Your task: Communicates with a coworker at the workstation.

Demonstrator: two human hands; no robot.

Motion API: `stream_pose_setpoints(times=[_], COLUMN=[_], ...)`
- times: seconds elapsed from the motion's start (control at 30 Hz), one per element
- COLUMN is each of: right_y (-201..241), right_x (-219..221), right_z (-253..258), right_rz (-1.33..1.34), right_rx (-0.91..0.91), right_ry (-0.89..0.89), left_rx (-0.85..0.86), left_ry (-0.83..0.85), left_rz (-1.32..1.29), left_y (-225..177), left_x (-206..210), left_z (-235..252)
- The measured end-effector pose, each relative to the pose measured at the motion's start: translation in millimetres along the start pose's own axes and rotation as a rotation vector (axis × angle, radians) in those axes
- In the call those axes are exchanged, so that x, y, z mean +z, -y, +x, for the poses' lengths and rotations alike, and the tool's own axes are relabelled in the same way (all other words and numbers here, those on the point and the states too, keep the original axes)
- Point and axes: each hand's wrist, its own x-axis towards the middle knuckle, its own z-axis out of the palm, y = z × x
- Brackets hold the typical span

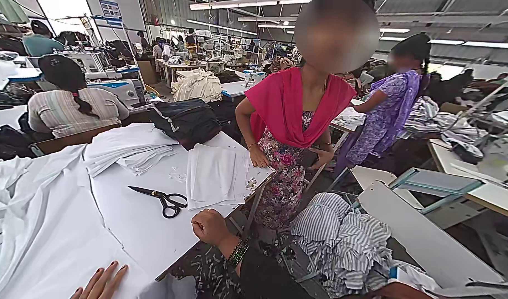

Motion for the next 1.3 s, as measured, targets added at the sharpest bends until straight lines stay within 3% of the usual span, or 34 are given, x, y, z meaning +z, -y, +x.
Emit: stream_pose_setpoints(times=[1.3], right_y=[-1.4], right_x=[1.5], right_z=[0.1], right_rz=[-0.018], right_rx=[-0.009], right_ry=[-0.008], left_rx=[-0.003], left_ry=[-0.004], left_rz=[0.0], left_y=[-0.9], left_x=[-0.3], left_z=[-0.1])
